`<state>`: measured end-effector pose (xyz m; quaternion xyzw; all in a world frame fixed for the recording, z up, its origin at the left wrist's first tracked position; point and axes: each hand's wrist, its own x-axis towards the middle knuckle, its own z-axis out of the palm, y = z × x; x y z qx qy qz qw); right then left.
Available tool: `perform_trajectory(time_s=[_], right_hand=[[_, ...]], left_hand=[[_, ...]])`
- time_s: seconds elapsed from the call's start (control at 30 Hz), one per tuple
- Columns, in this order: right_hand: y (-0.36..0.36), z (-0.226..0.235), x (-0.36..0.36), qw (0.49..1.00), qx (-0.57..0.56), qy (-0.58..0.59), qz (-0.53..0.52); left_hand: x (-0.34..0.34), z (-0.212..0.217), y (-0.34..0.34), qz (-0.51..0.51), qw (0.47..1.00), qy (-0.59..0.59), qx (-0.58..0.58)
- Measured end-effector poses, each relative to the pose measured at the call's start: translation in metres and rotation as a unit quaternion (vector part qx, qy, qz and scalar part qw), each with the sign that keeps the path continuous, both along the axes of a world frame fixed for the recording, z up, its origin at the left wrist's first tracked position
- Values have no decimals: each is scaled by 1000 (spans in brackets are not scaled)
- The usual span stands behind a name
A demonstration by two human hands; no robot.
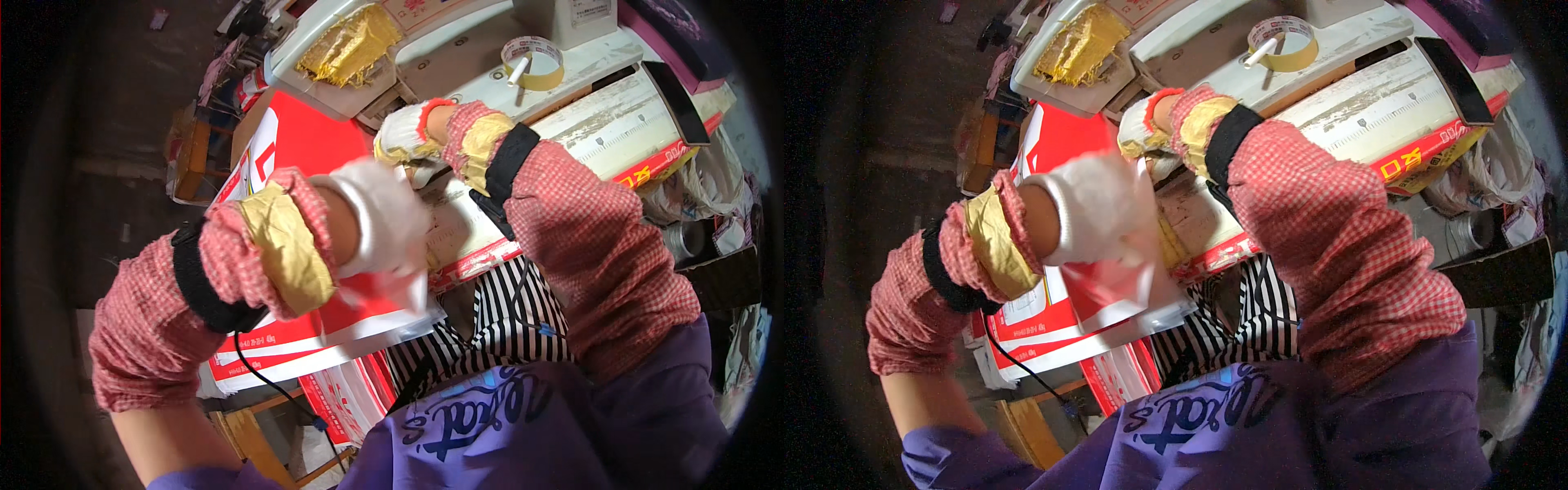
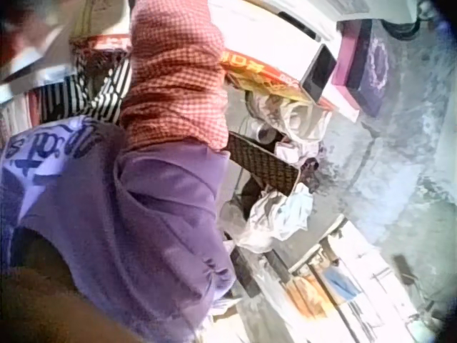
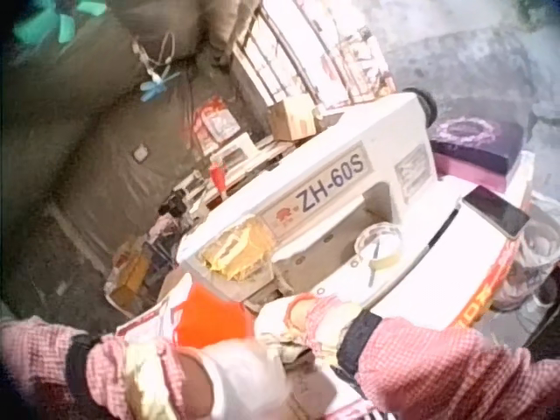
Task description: The person is using an industrial machine to seal plastic bags.
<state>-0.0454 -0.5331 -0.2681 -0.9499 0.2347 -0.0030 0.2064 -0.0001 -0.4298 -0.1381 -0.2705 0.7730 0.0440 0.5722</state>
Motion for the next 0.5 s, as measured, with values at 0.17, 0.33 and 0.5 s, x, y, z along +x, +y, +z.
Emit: perform_trajectory(time_s=[0.17,0.33,0.5], right_hand=[[13,2,-3,948,270,-59,-161],[18,1,-18,938,285,-67,-186],[33,17,-8,875,381,-142,-263]], left_hand=[[41,33,14,65,975,-205,62],[61,28,-25,281,910,271,-138],[68,5,-35,505,767,370,138]])
